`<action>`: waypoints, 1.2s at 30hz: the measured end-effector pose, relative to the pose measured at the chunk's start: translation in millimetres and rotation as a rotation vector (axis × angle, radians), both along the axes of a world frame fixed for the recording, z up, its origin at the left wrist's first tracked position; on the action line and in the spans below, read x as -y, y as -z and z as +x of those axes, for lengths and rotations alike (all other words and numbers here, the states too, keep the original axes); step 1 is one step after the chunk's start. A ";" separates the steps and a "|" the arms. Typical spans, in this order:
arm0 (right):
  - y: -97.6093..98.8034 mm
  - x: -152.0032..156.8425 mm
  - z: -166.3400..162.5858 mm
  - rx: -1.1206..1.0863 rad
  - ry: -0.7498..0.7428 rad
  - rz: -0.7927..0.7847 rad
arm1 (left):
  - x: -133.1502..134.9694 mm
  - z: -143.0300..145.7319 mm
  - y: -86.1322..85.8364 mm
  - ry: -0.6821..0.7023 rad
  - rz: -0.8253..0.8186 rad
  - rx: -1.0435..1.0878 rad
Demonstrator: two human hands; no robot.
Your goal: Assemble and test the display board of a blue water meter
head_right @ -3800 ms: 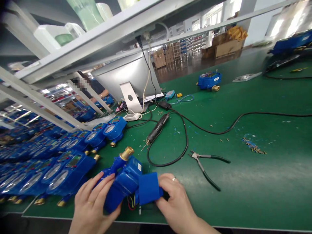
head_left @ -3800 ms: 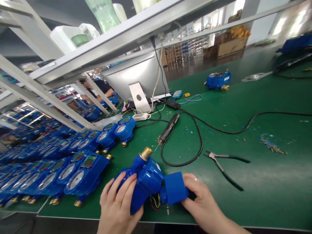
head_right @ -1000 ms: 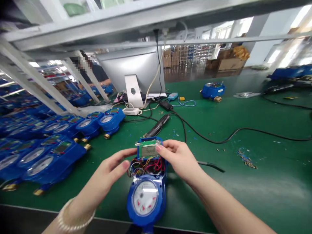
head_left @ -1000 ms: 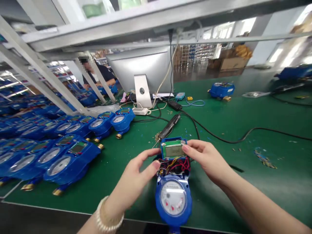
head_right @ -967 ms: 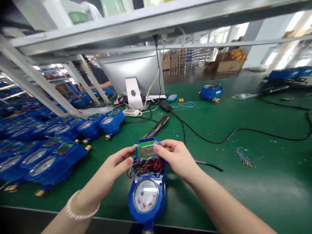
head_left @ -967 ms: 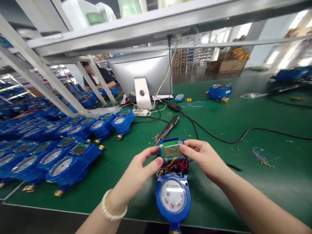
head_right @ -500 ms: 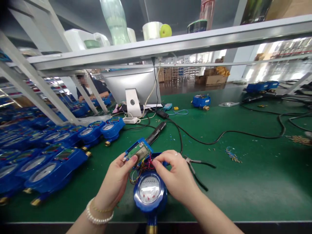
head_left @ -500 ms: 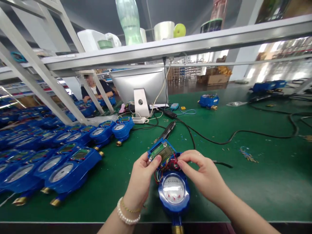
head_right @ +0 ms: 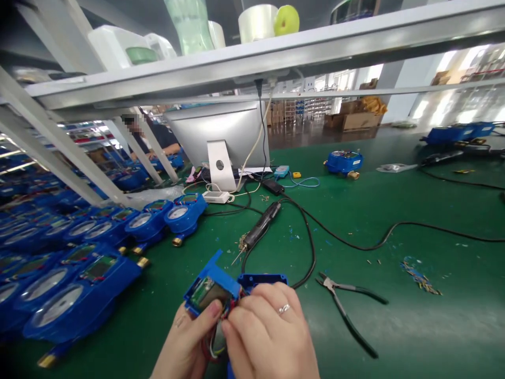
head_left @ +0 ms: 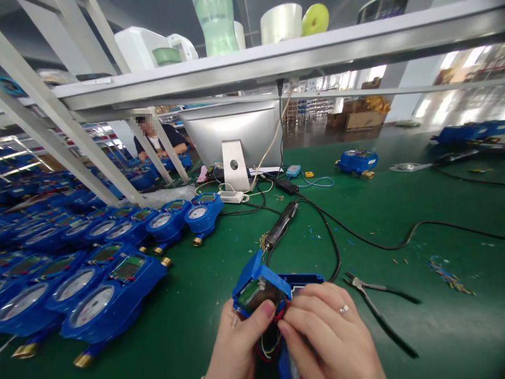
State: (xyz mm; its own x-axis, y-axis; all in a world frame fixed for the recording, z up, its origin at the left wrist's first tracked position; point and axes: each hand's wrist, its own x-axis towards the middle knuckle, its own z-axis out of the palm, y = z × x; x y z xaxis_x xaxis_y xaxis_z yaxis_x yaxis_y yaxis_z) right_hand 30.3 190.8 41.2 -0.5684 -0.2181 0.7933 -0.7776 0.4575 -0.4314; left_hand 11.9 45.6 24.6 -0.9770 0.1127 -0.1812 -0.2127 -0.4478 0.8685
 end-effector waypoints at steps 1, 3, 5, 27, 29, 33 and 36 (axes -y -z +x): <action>0.5 -2.2 -1.0 0.046 -0.018 -0.013 | 0.3 -0.8 -2.2 -0.017 -0.020 0.004; 2.2 -7.9 -1.8 0.176 -0.014 -0.066 | -0.5 -2.9 -7.9 -0.051 -0.110 -0.011; 3.5 -13.9 -1.9 0.282 0.046 -0.110 | -2.7 -5.2 -15.2 -0.087 -0.241 -0.034; -7.4 -41.3 -25.1 0.639 -0.148 -0.177 | 10.7 -15.8 -18.4 0.011 -0.505 -0.089; -8.8 -43.1 -26.0 0.623 -0.139 -0.213 | 11.7 -17.8 -16.2 0.046 -0.473 -0.086; -13.1 -48.4 -34.4 0.717 -0.187 -0.329 | 8.1 -19.0 -17.7 0.008 -0.427 -0.051; -19.7 -50.9 -43.7 0.838 -0.335 -0.365 | 9.2 -20.8 -14.5 0.031 -0.409 -0.085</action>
